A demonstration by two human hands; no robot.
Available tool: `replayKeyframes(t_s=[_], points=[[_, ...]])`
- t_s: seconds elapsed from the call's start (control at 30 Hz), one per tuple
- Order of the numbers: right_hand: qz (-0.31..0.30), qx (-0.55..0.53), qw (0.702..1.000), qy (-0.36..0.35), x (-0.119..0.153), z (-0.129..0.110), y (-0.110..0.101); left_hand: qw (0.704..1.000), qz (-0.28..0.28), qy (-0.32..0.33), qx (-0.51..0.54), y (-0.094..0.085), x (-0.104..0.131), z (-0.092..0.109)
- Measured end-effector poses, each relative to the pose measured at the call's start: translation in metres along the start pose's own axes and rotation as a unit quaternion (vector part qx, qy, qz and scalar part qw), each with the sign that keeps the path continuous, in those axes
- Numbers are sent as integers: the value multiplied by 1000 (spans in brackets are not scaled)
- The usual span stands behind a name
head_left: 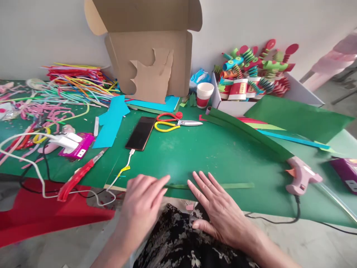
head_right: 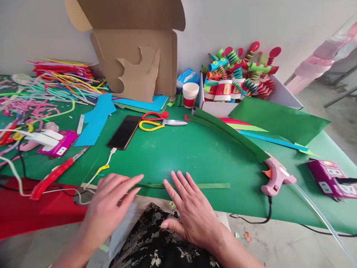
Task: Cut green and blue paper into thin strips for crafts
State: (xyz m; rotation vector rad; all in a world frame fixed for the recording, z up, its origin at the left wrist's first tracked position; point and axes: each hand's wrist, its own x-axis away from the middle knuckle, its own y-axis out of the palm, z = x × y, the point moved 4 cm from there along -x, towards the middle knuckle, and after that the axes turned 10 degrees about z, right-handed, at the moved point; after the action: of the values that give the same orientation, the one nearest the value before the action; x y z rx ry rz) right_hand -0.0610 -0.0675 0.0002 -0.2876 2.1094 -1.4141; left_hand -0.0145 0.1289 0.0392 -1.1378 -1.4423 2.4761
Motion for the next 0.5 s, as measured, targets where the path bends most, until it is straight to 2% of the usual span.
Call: replayKeyframes(t_s=[0.07, 0.17, 0.37, 0.5], points=[[2, 6, 1000, -1, 0, 0, 1, 1000, 3, -29, -11, -5, 0, -18], [6, 13, 1000, -6, -1, 0, 3, 999, 11, -42, -6, -2, 0, -29], [5, 28, 999, -21, -2, 0, 3, 1000, 10, -4, 18, 4, 4, -31], [6, 39, 999, -29, -3, 1, 4, 999, 38, 25, 0, 2, 14, -32]])
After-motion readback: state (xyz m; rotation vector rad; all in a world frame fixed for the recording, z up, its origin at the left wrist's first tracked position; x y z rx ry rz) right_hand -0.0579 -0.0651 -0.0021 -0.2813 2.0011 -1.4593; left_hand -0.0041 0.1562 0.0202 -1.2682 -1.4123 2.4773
